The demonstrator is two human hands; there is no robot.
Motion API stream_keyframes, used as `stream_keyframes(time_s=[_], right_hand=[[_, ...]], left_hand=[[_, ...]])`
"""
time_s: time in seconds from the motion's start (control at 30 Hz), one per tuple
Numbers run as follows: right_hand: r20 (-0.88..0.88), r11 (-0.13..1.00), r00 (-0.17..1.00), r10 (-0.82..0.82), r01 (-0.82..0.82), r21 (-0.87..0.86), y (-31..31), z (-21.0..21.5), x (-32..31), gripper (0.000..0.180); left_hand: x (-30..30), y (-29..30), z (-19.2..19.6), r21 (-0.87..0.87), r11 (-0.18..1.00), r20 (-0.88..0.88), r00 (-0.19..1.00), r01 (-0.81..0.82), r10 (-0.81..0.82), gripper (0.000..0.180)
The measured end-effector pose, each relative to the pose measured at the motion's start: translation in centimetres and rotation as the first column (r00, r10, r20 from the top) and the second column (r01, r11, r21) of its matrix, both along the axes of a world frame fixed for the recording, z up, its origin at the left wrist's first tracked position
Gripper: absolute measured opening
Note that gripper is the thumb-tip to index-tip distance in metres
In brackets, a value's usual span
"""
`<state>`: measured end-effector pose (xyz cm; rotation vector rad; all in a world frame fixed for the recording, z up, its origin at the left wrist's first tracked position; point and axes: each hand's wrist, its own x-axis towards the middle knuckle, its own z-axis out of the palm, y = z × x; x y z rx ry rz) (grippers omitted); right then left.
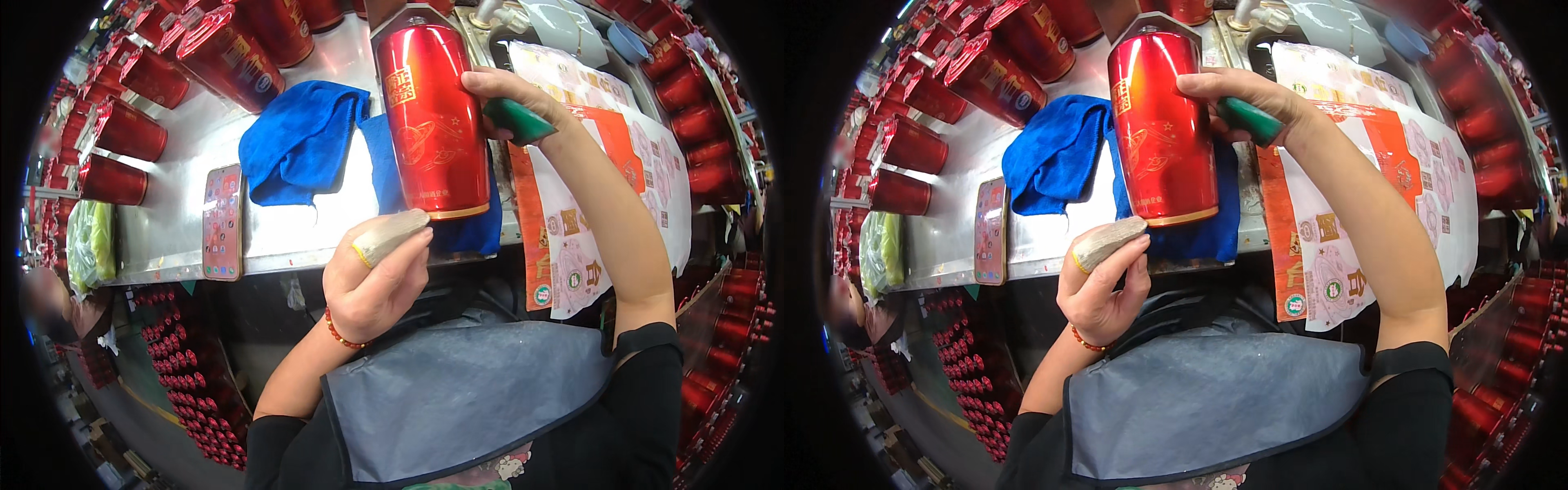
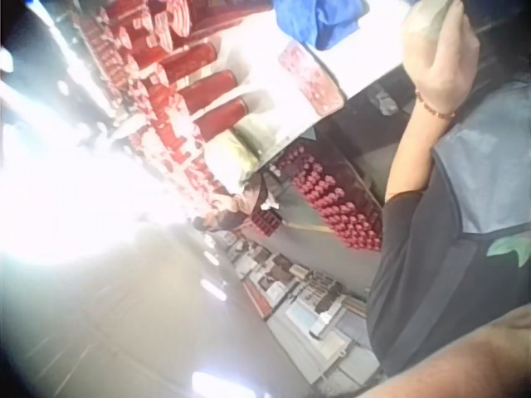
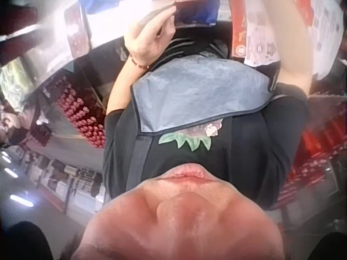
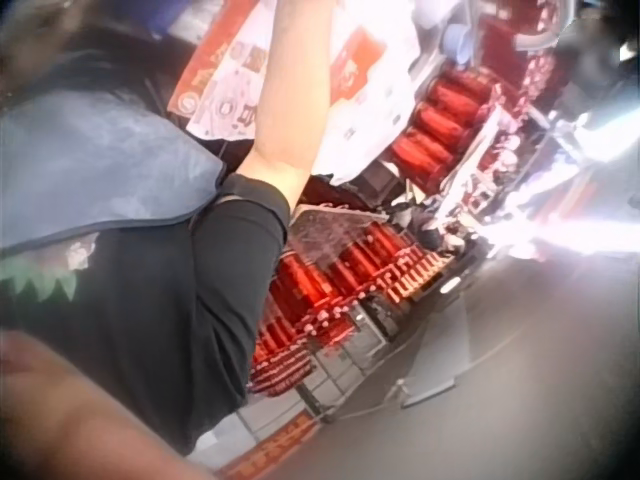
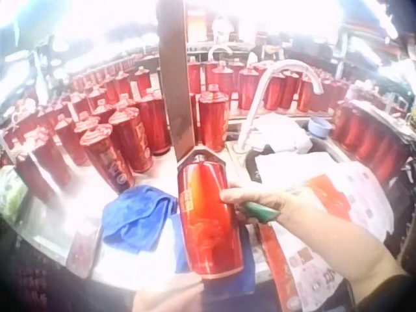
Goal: The person applies a printed label to a red cylindrical container, smooths it with a green tool, and wipes the surface with a blue cloth. The person repeats this process on multiple containers at a workstation.
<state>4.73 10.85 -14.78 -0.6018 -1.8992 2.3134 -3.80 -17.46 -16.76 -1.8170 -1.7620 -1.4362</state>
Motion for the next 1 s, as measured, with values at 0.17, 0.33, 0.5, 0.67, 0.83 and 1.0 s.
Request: stream_keyframes(time_s=[0.17, 0.33, 0.5, 0.67, 0.83, 1.0], right_hand=[[0.1, 0.95, 0.994, -0.046, 0.013, 0.313, -2.2, 3.9, -0.9, 0.072], [0.198, 0.874, 0.978, -0.068, -0.037, 0.485, -1.4, 5.5, -0.7, 0.08], [0.136, 0.987, 0.991, -0.013, -0.009, 0.159, -0.3, 2.8, -0.4, 0.066], [0.191, 0.898, 0.981, -0.034, -0.054, 0.436, -2.3, 5.3, -1.2, 0.076], [0.26, 0.84, 0.965, -0.037, -0.111, 0.531, -1.2, 6.1, -0.4, 0.086], [0.173, 0.936, 0.95, -0.261, 0.205, 0.288, -0.7, 4.6, 3.7, 0.066]], left_hand=[[-0.3, 0.8, -0.4, 0.065, 0.996, -0.095, 0.994, 0.063, -0.056, 0.036], [-0.6, 0.9, 0.2, 0.032, 0.995, -0.128, 0.988, 0.095, -0.09, 0.038], [-0.1, 0.7, -0.2, 0.057, 0.996, -0.094, 0.994, 0.066, -0.06, 0.036], [0.3, 2.0, 2.1, -0.017, 0.994, -0.285, 0.952, 0.111, -0.111, 0.035], [1.6, 4.7, 2.0, -0.072, 0.994, -0.368, 0.925, 0.077, -0.098, 0.038], [0.6, 4.2, 1.7, -0.128, 0.984, -0.118, 0.987, -0.127, 0.112, 0.061]])
